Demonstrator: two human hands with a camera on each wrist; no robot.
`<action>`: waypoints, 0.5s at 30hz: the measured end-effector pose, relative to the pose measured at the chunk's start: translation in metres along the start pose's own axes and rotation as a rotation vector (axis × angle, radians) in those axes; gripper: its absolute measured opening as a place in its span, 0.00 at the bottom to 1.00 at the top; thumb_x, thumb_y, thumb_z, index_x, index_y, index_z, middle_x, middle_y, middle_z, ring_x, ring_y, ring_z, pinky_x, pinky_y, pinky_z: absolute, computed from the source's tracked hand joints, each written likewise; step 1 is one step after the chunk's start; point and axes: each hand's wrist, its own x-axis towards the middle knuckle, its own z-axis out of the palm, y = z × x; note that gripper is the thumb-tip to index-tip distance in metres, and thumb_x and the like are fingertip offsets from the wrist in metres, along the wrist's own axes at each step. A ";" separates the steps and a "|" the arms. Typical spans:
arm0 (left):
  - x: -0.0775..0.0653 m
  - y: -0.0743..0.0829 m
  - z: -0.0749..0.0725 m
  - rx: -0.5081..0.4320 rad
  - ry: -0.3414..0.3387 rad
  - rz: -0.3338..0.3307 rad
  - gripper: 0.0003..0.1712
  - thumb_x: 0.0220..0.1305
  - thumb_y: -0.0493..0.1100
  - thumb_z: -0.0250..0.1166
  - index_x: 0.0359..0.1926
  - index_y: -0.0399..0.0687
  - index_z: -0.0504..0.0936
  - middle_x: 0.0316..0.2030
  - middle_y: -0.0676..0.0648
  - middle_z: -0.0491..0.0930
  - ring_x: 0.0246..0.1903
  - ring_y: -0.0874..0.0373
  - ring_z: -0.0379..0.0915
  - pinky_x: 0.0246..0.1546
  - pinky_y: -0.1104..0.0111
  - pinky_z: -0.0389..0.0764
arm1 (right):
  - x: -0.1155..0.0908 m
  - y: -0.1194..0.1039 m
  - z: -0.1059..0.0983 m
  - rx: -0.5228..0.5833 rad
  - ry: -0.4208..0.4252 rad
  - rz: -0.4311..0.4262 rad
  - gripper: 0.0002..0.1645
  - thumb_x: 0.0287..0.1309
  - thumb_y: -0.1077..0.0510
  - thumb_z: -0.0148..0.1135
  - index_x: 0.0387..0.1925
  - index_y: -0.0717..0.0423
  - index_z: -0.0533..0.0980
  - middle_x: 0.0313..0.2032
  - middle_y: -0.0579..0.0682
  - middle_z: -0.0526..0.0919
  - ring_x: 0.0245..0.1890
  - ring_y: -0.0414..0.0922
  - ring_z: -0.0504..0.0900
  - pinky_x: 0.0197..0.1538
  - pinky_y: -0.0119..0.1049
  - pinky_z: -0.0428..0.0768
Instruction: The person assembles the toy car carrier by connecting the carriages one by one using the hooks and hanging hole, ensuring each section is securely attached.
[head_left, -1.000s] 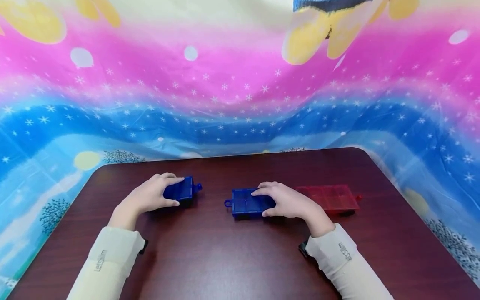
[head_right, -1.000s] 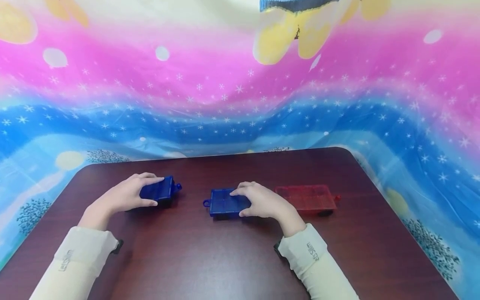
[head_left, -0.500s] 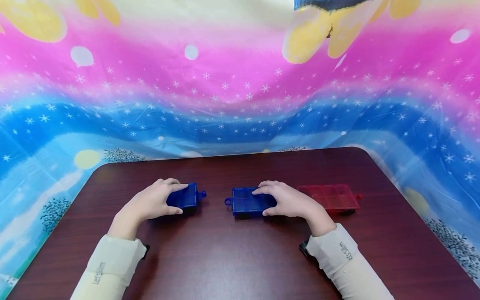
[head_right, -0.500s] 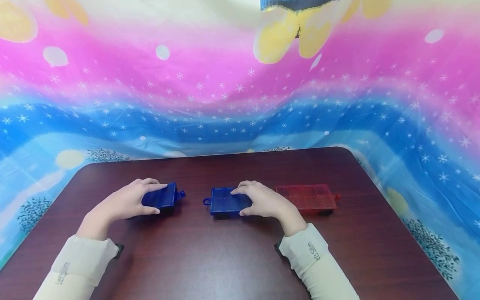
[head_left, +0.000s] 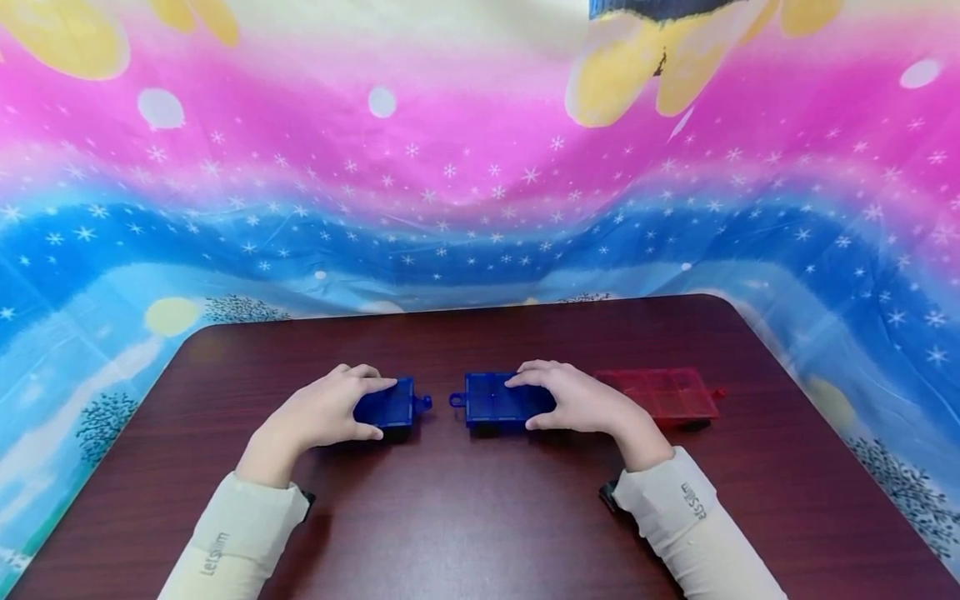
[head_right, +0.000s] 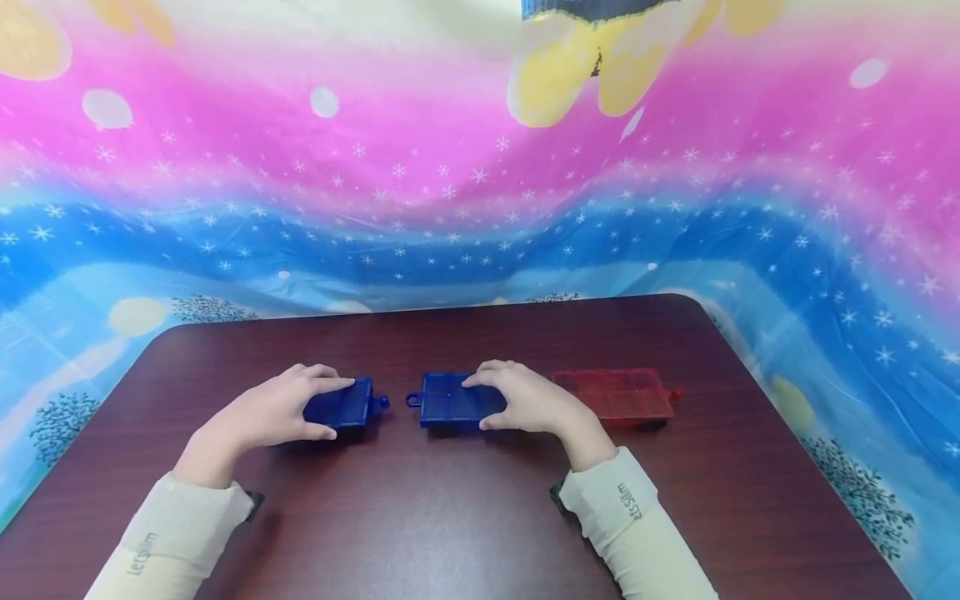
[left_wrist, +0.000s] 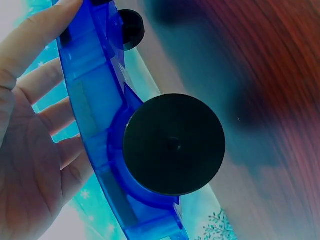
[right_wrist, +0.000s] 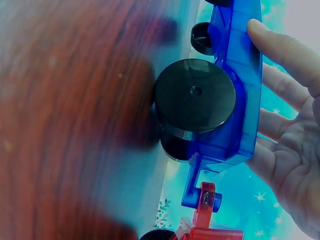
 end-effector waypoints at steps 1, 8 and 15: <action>0.001 0.001 0.000 0.003 -0.002 0.003 0.40 0.52 0.55 0.76 0.66 0.54 0.76 0.62 0.41 0.75 0.60 0.42 0.70 0.54 0.47 0.79 | 0.000 0.000 0.000 0.004 0.003 0.002 0.33 0.58 0.51 0.71 0.65 0.48 0.74 0.71 0.59 0.67 0.71 0.60 0.65 0.65 0.58 0.74; 0.007 0.008 0.002 0.003 -0.011 0.005 0.39 0.52 0.55 0.76 0.66 0.55 0.77 0.62 0.42 0.75 0.60 0.43 0.70 0.55 0.47 0.78 | 0.000 0.002 0.001 0.013 0.020 0.014 0.34 0.57 0.51 0.71 0.65 0.47 0.74 0.71 0.58 0.67 0.71 0.60 0.65 0.65 0.59 0.73; 0.011 0.015 0.001 -0.001 -0.032 0.006 0.39 0.52 0.55 0.76 0.66 0.54 0.77 0.63 0.42 0.74 0.61 0.43 0.70 0.55 0.47 0.79 | -0.002 0.003 0.001 0.018 0.021 0.015 0.33 0.57 0.51 0.71 0.65 0.47 0.74 0.71 0.58 0.67 0.71 0.60 0.65 0.65 0.60 0.73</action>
